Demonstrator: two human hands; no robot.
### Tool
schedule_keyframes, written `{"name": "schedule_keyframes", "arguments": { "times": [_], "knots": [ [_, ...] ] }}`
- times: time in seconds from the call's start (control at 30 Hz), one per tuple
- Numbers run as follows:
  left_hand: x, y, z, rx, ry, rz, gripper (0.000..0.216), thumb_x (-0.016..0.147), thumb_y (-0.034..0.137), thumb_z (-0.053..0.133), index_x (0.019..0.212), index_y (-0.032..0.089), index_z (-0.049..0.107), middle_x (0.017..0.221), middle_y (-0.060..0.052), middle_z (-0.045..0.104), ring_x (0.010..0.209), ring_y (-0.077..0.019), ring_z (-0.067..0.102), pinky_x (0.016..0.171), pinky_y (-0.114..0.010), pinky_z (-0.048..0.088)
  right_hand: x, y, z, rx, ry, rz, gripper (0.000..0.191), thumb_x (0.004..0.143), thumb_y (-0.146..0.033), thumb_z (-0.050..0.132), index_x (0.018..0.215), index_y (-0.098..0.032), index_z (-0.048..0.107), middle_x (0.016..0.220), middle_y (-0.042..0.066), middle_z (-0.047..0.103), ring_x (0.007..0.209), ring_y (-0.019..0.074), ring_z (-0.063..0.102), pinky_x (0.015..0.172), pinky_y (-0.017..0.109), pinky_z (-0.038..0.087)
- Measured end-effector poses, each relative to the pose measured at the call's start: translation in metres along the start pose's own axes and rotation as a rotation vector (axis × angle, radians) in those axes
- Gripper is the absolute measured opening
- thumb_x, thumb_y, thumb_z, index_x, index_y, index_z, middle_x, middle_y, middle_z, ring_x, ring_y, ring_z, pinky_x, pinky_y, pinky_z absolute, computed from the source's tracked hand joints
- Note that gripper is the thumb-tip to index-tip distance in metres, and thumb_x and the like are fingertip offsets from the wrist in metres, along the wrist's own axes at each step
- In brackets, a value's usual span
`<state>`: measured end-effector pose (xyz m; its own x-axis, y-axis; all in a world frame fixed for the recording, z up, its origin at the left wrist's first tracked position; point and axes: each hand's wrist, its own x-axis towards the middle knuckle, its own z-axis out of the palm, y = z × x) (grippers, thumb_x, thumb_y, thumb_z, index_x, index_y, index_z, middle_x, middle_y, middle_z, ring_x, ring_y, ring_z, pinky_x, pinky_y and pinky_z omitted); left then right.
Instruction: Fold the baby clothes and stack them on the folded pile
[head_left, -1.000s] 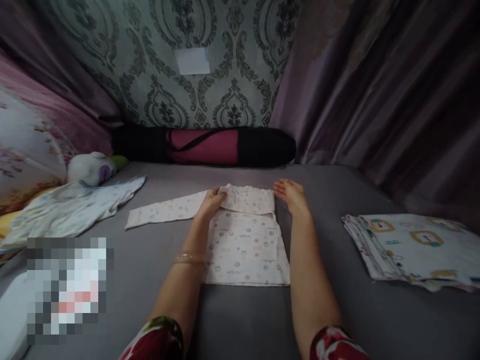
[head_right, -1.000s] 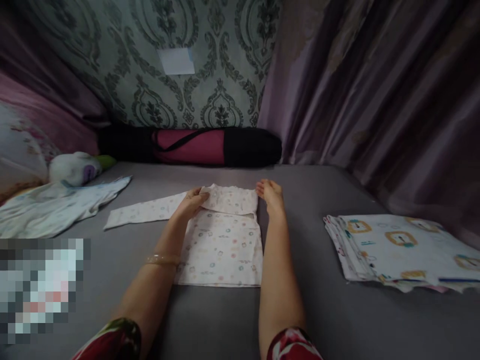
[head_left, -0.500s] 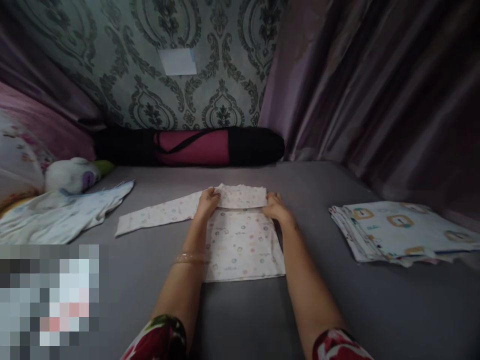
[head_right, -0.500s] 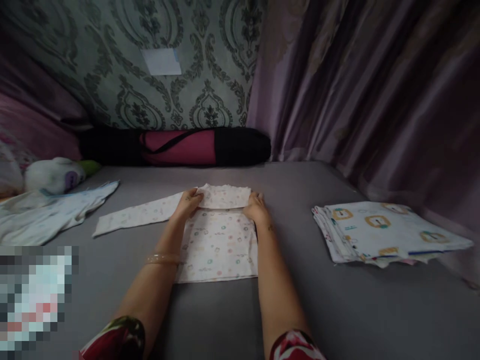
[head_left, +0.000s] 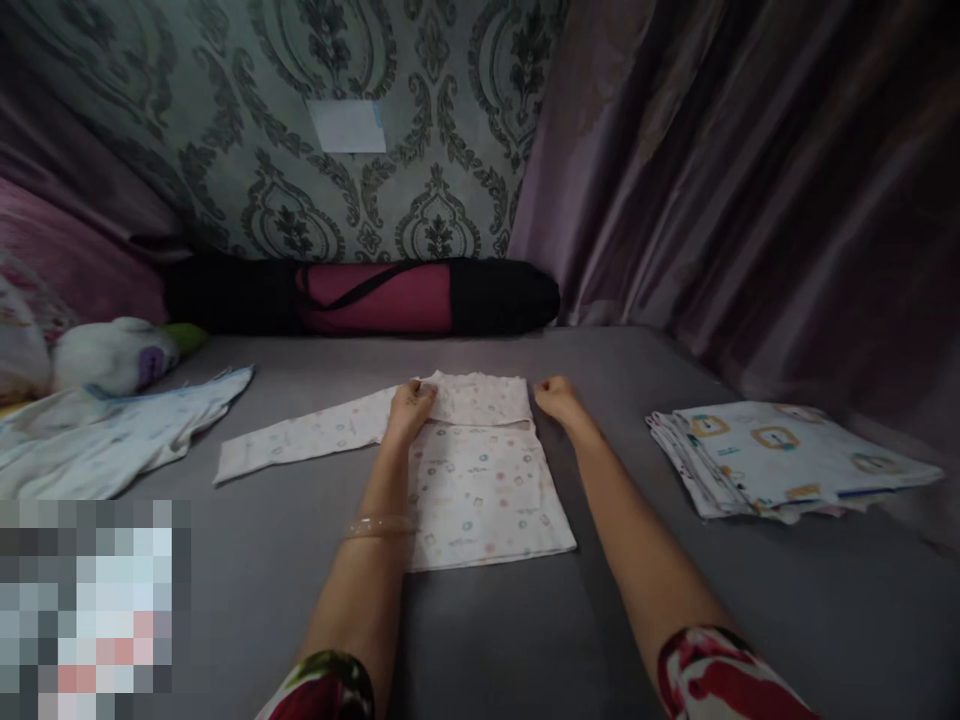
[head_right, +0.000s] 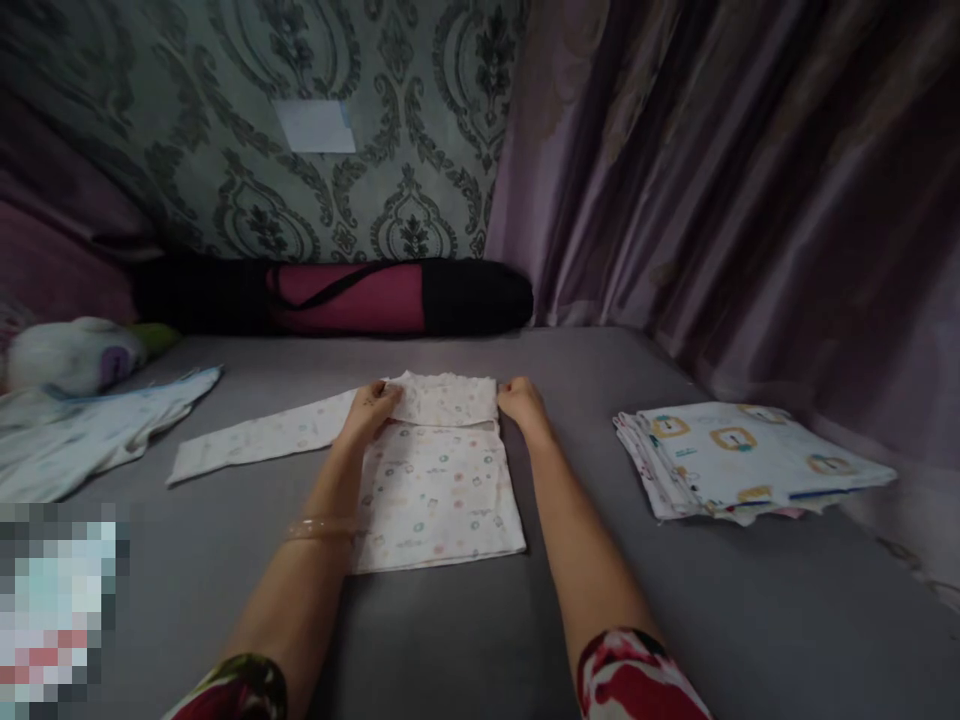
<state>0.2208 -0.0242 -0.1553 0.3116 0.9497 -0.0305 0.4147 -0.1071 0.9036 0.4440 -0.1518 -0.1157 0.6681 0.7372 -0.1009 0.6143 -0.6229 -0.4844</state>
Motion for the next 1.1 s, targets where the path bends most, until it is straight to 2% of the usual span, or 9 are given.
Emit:
{"name": "schedule_keyframes", "arguments": {
  "times": [0.1, 0.27, 0.4, 0.63, 0.77, 0.87, 0.97, 1.03, 1.1],
  "knots": [
    [-0.001, 0.005, 0.0, 0.194, 0.076, 0.042, 0.023, 0.083, 0.034, 0.047, 0.08, 0.016, 0.061, 0.066, -0.002, 0.058, 0.068, -0.017, 0.056, 0.059, -0.023, 0.038, 0.007, -0.014, 0.015, -0.029, 0.083, 0.06, 0.035, 0.093, -0.03, 0.041, 0.101, -0.009, 0.068, 0.102, 0.021, 0.068, 0.097, 0.0265, 0.064, 0.08, 0.033, 0.046],
    [-0.003, 0.01, 0.0, 0.42, 0.115, 0.101, 0.027, 0.089, 0.033, 0.041, 0.078, 0.017, 0.059, 0.074, -0.005, 0.061, 0.074, -0.0182, 0.056, 0.063, -0.025, 0.035, 0.0, -0.028, 0.039, -0.089, 0.162, 0.078, 0.034, 0.094, -0.023, 0.037, 0.107, -0.009, 0.065, 0.107, 0.023, 0.065, 0.102, 0.0279, 0.063, 0.083, 0.036, 0.045],
    [-0.006, 0.01, 0.003, 0.528, 0.17, 0.134, 0.027, 0.094, 0.032, 0.034, 0.088, 0.019, 0.058, 0.084, -0.008, 0.066, 0.08, -0.0199, 0.06, 0.064, -0.026, 0.035, -0.001, -0.024, 0.044, -0.181, 0.204, 0.024, 0.033, 0.095, -0.016, 0.031, 0.108, -0.011, 0.061, 0.108, 0.02, 0.063, 0.099, 0.0259, 0.064, 0.082, 0.035, 0.045],
    [-0.01, 0.004, 0.011, 0.81, 0.183, 0.131, 0.026, 0.096, 0.03, 0.034, 0.1, 0.016, 0.056, 0.102, -0.014, 0.066, 0.093, -0.0255, 0.062, 0.071, -0.03, 0.039, 0.0, -0.019, 0.048, -0.164, 0.301, 0.099, 0.036, 0.093, -0.009, 0.025, 0.112, -0.011, 0.055, 0.108, 0.02, 0.062, 0.094, 0.0248, 0.065, 0.079, 0.035, 0.045],
    [-0.011, 0.001, 0.011, 0.823, 0.202, 0.137, 0.025, 0.095, 0.031, 0.039, 0.105, 0.014, 0.053, 0.103, -0.015, 0.066, 0.097, -0.0264, 0.062, 0.073, -0.031, 0.041, 0.002, -0.013, 0.051, -0.165, 0.354, 0.105, 0.035, 0.093, -0.015, 0.029, 0.109, -0.007, 0.06, 0.11, 0.023, 0.061, 0.101, 0.0266, 0.062, 0.086, 0.036, 0.043],
    [-0.01, 0.001, 0.01, 0.776, 0.214, 0.126, 0.027, 0.094, 0.033, 0.04, 0.108, 0.014, 0.052, 0.103, -0.015, 0.067, 0.096, -0.0259, 0.063, 0.073, -0.03, 0.041, 0.014, -0.002, 0.043, -0.06, 0.254, 0.107, 0.033, 0.093, -0.021, 0.036, 0.111, -0.009, 0.062, 0.112, 0.022, 0.062, 0.102, 0.0259, 0.062, 0.084, 0.034, 0.044],
    [-0.009, 0.002, 0.008, 0.681, 0.212, 0.084, 0.029, 0.093, 0.035, 0.041, 0.111, 0.015, 0.051, 0.103, -0.015, 0.068, 0.095, -0.026, 0.064, 0.071, -0.03, 0.041, 0.03, 0.011, 0.026, 0.021, 0.135, 0.098, 0.03, 0.091, -0.024, 0.042, 0.103, -0.012, 0.066, 0.1, 0.016, 0.068, 0.096, 0.0233, 0.064, 0.078, 0.029, 0.046],
    [-0.008, 0.004, 0.006, 0.617, 0.198, 0.064, 0.028, 0.092, 0.035, 0.042, 0.111, 0.017, 0.052, 0.104, -0.015, 0.068, 0.095, -0.0265, 0.064, 0.07, -0.03, 0.041, 0.035, 0.016, 0.016, 0.023, 0.131, 0.088, 0.032, 0.092, -0.023, 0.038, 0.102, -0.013, 0.067, 0.095, 0.014, 0.07, 0.095, 0.0221, 0.065, 0.076, 0.027, 0.047],
    [-0.009, 0.007, 0.004, 0.568, 0.187, 0.043, 0.027, 0.091, 0.034, 0.042, 0.111, 0.018, 0.052, 0.105, -0.015, 0.067, 0.095, -0.027, 0.064, 0.07, -0.031, 0.041, 0.032, 0.013, 0.014, 0.021, 0.148, 0.065, 0.037, 0.093, -0.02, 0.032, 0.112, -0.014, 0.064, 0.102, 0.014, 0.069, 0.1, 0.0211, 0.064, 0.08, 0.027, 0.046]
  ]
}}
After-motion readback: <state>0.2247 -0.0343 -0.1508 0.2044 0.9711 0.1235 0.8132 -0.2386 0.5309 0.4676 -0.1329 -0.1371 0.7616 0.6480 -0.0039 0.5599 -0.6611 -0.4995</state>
